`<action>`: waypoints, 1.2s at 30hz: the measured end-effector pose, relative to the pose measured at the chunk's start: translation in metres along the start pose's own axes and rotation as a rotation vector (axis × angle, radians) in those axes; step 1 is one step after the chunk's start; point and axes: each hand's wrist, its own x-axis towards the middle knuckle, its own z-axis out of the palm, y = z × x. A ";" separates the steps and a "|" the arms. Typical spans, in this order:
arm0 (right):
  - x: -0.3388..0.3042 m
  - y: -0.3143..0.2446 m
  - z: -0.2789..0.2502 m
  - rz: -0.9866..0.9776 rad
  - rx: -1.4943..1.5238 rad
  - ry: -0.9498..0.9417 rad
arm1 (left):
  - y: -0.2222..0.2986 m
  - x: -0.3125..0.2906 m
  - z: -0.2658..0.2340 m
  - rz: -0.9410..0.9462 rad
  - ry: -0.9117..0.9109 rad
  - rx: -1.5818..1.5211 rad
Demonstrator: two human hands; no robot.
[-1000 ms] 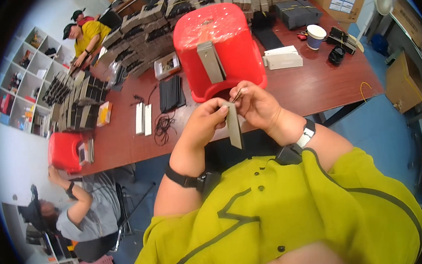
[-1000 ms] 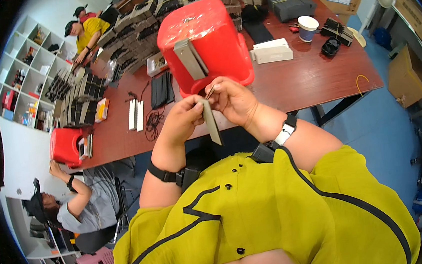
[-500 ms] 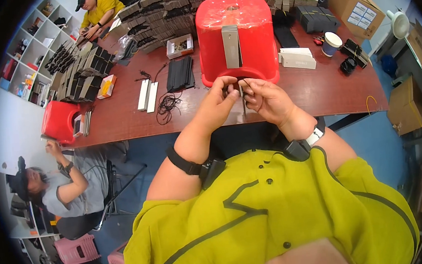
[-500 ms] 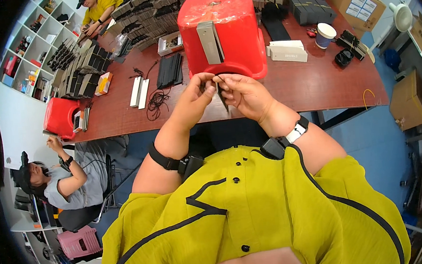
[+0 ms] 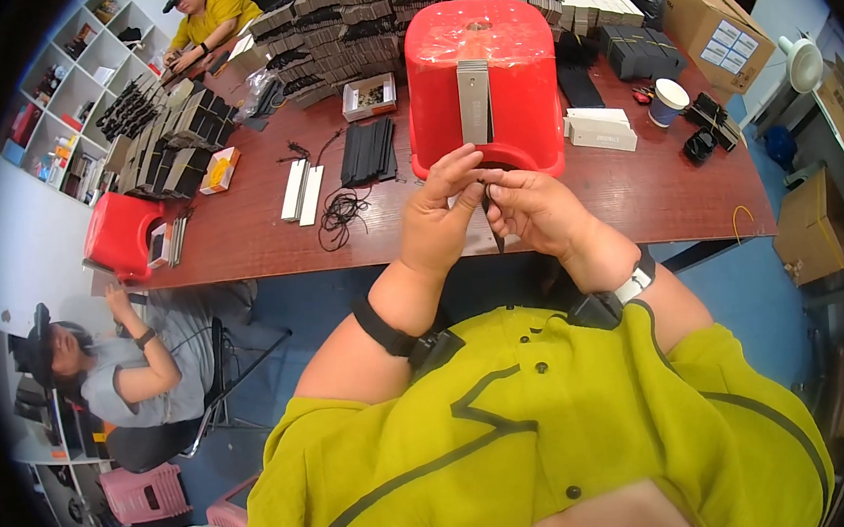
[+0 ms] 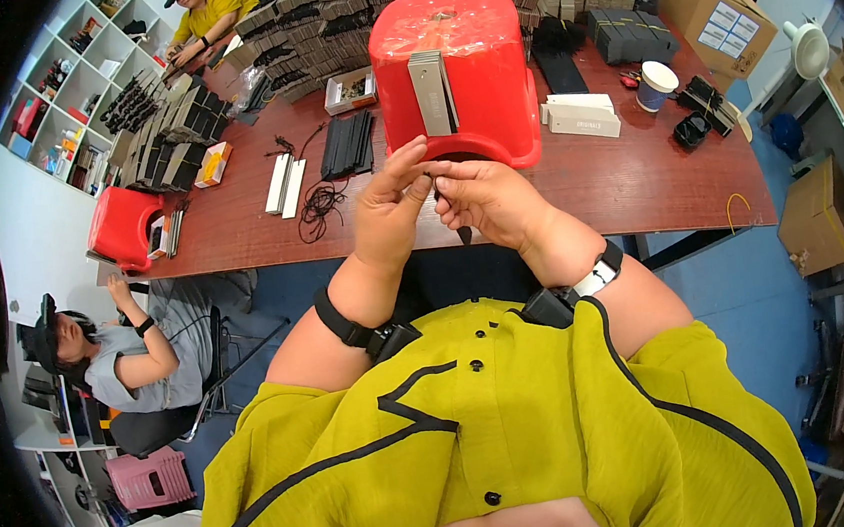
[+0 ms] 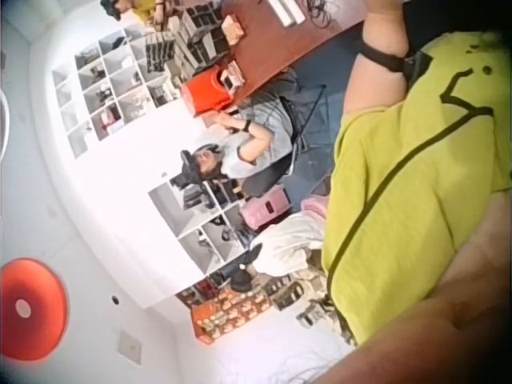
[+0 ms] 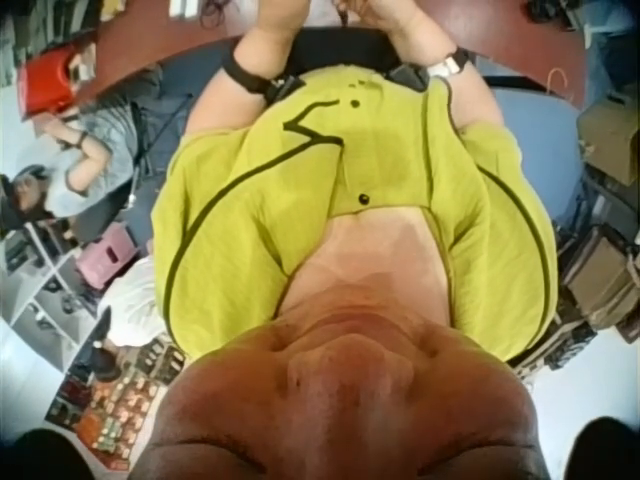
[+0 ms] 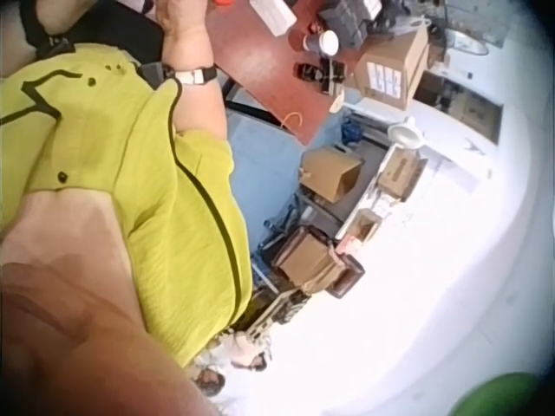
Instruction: Assembling black and white tags by threading wire or plastic ties through them.
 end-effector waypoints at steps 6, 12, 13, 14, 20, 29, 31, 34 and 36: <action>-0.003 -0.012 0.002 0.042 -0.178 0.016 | 0.003 0.007 -0.008 0.391 -0.246 0.535; -0.004 -0.028 0.003 0.032 -0.395 -0.072 | 0.005 0.004 -0.008 -0.289 -0.450 -0.332; -0.005 -0.032 0.003 0.042 -0.469 -0.039 | -0.002 0.001 -0.008 -0.284 -0.450 -0.331; -0.007 -0.036 0.004 0.043 -0.469 -0.037 | -0.005 -0.002 -0.004 -0.225 -0.493 -0.091; -0.009 -0.046 0.001 -0.525 -1.440 0.527 | 0.003 0.006 -0.011 -0.412 -0.329 0.437; 0.009 -0.016 -0.036 -0.720 -0.094 0.541 | 0.014 -0.012 0.009 -0.214 -0.511 0.800; 0.012 -0.007 -0.065 -0.664 0.014 0.662 | 0.002 -0.020 0.015 -0.047 -0.528 0.897; 0.010 0.013 -0.074 -0.478 -0.062 0.692 | 0.026 -0.013 -0.001 -0.225 -0.577 1.024; 0.001 0.019 -0.067 -0.400 -0.241 0.630 | 0.031 -0.011 -0.022 -0.249 -0.603 1.141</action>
